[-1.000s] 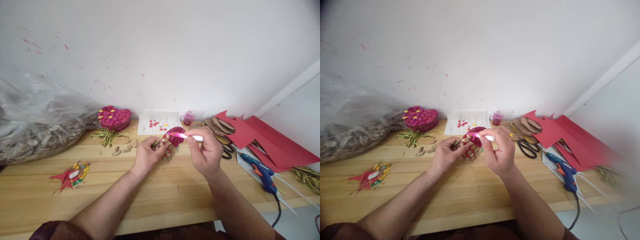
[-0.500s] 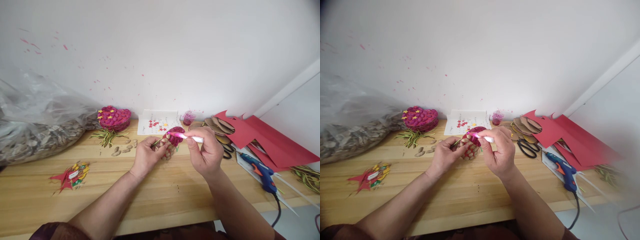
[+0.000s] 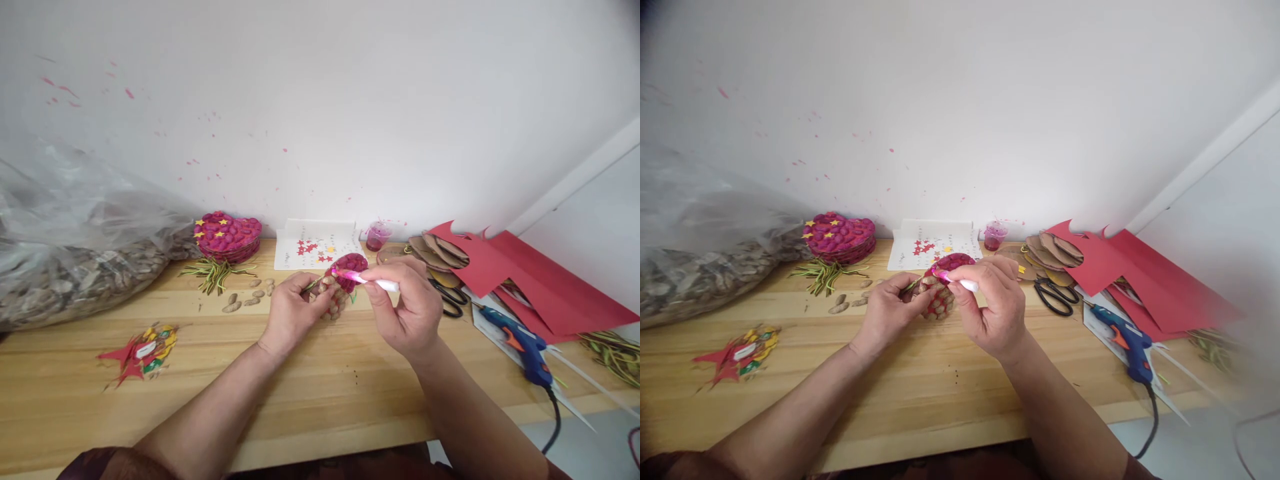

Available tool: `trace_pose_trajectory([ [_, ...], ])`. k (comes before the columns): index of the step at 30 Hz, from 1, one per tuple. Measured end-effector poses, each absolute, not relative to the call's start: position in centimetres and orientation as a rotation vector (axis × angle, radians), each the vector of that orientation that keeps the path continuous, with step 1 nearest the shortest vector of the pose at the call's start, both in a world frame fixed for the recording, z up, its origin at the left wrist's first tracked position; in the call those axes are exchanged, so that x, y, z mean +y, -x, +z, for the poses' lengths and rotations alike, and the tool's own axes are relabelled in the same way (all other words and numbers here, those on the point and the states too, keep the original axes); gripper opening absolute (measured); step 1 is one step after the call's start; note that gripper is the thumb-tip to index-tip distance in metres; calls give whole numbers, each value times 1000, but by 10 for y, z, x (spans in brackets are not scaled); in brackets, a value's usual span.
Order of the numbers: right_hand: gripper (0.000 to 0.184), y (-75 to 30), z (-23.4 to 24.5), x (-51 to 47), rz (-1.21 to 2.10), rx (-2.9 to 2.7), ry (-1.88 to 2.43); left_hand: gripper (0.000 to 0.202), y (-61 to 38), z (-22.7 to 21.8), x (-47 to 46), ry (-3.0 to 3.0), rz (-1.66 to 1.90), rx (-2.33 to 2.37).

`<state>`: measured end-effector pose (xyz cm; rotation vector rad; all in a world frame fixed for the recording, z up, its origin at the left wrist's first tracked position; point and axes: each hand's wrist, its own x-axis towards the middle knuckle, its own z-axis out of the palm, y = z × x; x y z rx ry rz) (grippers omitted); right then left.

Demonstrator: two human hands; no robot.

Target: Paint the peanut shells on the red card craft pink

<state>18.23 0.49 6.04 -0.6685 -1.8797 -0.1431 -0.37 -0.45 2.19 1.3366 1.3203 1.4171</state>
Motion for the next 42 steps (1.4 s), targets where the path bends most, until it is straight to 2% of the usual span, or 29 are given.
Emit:
trace_pose_trajectory([
  [28, 14, -182, 60, 6, -222, -1961, 650, 17, 7, 21, -4, -1398, 1444, 1343],
  [38, 14, -182, 60, 6, -207, -1964, 654, 20, 7, 26, -5, -1281, 1408, 1268],
  [42, 13, -183, 61, 7, -156, -1950, 695, 31, 10, 26, -3, -1172, 1362, 1220],
])
